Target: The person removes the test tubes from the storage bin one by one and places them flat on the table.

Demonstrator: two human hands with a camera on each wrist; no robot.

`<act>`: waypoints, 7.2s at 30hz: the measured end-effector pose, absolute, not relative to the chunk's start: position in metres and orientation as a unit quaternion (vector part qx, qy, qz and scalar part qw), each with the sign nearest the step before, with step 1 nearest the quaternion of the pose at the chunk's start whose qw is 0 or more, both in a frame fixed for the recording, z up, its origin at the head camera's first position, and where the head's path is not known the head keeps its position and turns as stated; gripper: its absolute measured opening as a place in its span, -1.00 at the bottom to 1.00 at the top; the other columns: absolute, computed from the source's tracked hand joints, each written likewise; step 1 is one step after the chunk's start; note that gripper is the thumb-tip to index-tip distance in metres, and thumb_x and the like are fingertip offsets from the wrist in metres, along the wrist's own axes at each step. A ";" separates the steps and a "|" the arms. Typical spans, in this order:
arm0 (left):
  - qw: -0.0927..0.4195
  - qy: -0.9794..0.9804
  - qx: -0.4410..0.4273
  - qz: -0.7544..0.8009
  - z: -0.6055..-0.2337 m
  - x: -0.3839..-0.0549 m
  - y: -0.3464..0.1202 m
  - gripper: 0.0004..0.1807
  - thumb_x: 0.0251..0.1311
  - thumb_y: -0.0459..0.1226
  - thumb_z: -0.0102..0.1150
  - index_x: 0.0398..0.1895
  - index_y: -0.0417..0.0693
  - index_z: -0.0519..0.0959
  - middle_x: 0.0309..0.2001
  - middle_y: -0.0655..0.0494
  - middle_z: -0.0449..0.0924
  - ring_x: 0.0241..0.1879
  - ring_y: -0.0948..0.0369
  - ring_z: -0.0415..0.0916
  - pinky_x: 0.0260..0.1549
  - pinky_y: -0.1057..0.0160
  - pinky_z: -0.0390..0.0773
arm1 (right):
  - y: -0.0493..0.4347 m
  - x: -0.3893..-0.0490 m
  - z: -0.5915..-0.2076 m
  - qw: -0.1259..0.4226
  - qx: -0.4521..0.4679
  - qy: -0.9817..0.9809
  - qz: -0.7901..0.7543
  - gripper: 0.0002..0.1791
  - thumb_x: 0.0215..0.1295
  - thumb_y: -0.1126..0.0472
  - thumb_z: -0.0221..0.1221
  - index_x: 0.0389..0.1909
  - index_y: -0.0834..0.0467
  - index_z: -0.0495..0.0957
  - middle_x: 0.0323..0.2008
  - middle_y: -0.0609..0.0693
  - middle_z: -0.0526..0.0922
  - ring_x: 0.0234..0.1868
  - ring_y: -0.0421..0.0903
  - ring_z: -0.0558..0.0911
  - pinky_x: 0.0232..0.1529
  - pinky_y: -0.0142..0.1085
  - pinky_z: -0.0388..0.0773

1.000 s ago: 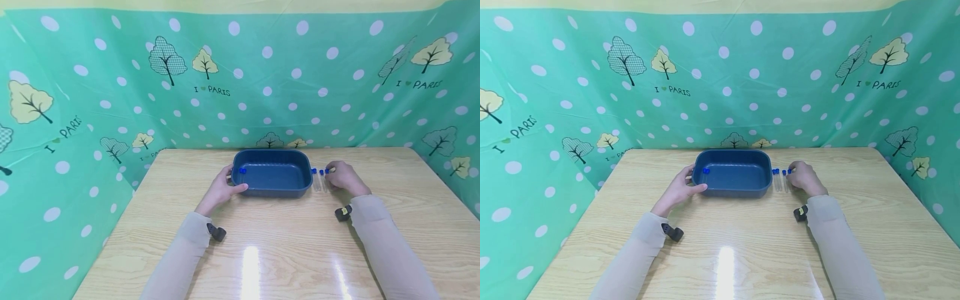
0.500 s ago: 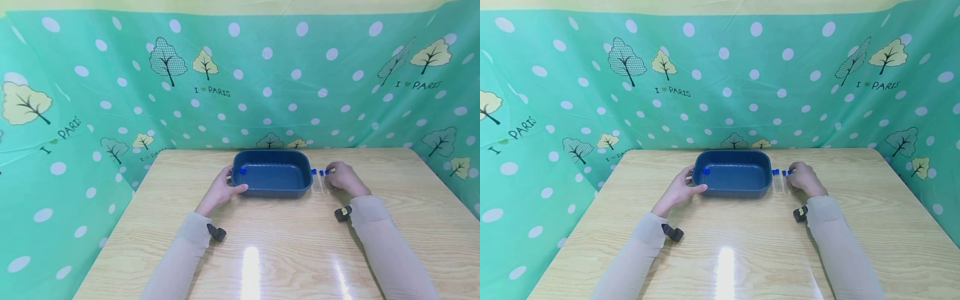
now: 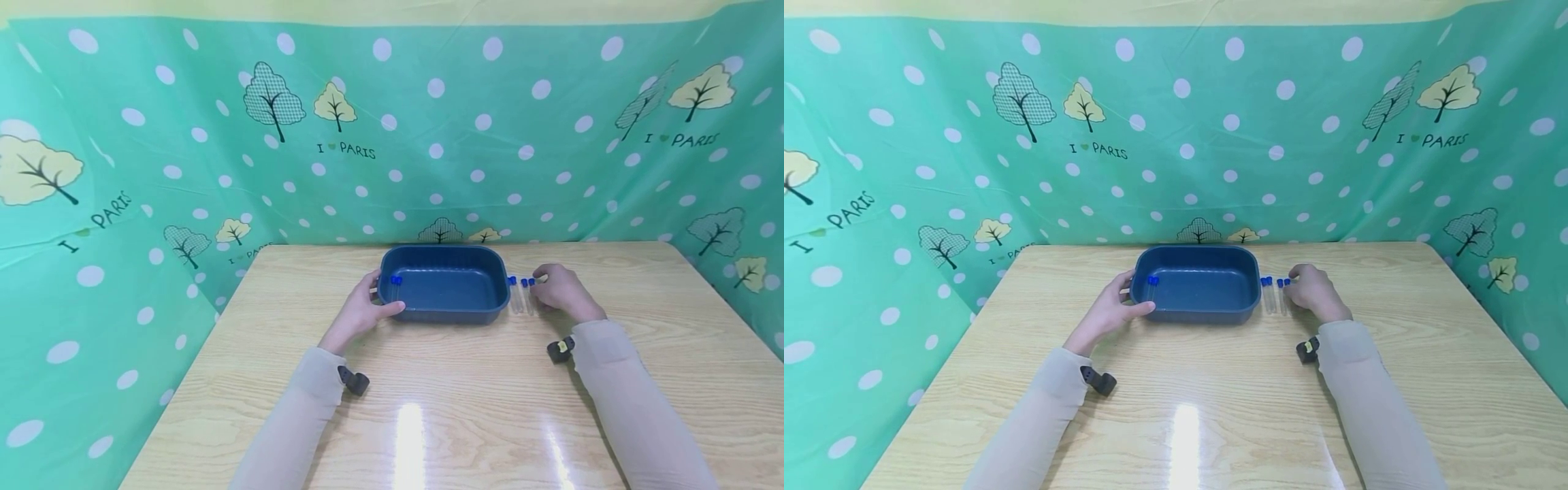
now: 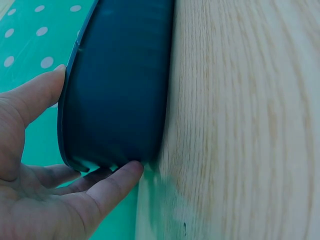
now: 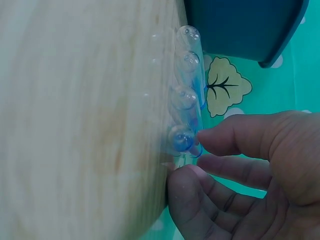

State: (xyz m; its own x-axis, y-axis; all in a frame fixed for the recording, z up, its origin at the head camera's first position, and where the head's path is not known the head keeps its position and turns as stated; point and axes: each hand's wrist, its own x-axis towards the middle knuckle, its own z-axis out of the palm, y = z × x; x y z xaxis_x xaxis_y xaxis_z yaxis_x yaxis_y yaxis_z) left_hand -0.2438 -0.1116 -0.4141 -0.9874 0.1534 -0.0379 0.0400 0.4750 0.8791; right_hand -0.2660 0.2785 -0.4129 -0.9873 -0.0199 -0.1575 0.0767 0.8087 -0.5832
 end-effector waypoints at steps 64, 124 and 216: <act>0.054 0.860 0.056 0.504 -0.414 -0.245 -0.112 0.03 -0.06 -0.07 0.47 0.46 0.00 0.10 0.35 -0.08 0.25 0.27 -0.05 0.30 0.20 -0.04 0.36 | 0.257 -0.252 -0.384 0.021 -0.033 0.952 -0.303 -0.48 0.35 0.12 0.10 0.21 0.36 0.36 -0.15 0.29 0.58 -0.23 0.07 0.59 -0.34 -0.17 0.56; 0.051 0.861 0.061 0.503 -0.416 -0.246 -0.113 0.02 -0.05 -0.06 0.47 0.46 0.00 0.10 0.34 -0.07 0.26 0.26 -0.05 0.32 0.17 -0.04 0.39 | 0.191 -0.246 -0.376 -0.073 -0.105 0.950 -0.285 -0.62 0.31 0.17 0.14 0.07 0.28 0.50 -0.50 0.03 0.57 -0.60 -0.09 0.48 -0.57 -0.24 0.42; 0.059 0.858 0.075 0.504 -0.412 -0.244 -0.114 -0.04 0.03 -0.07 0.41 0.46 -0.01 0.10 0.32 -0.10 0.26 0.25 -0.11 0.31 0.17 -0.04 0.40 | 0.053 -0.293 -0.400 0.057 -0.139 0.952 -0.268 -0.54 0.28 0.12 0.21 0.14 0.26 0.48 0.04 0.15 0.59 -0.07 -0.01 0.59 0.01 -0.07 0.55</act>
